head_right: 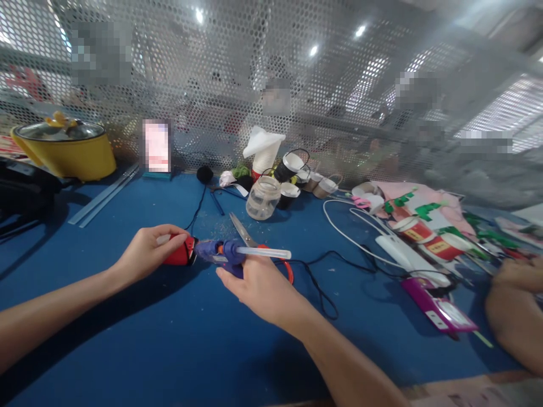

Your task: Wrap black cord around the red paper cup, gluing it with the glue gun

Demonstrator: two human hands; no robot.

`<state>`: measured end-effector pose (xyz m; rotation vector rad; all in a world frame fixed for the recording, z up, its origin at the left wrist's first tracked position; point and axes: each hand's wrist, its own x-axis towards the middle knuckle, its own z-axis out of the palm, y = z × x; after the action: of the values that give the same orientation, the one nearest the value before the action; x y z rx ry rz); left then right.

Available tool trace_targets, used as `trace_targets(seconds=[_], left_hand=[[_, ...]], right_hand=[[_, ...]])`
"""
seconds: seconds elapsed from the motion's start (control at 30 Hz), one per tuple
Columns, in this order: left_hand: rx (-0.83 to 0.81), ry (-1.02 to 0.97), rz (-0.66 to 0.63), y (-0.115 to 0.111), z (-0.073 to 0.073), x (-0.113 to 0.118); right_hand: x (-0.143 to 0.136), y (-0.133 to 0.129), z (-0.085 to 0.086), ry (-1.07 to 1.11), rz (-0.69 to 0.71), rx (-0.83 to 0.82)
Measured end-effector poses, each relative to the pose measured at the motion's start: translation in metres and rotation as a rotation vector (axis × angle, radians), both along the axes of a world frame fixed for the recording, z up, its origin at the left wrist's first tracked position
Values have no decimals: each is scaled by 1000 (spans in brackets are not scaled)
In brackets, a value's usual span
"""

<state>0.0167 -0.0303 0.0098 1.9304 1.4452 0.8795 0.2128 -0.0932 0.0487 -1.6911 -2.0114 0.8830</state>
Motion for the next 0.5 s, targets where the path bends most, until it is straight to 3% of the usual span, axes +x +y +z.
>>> trace_targets(seconds=[0.17,0.3,0.5], left_hand=[[-66,-51,32,1,2,0],[-91,-101,44,1,2,1],[-58,-199,48,3,2,-1]], right_hand=[[-1,-2,-3,54,33,12],[3,1,-1,173,-2,-73],[19,16,2,510,-80,-56]])
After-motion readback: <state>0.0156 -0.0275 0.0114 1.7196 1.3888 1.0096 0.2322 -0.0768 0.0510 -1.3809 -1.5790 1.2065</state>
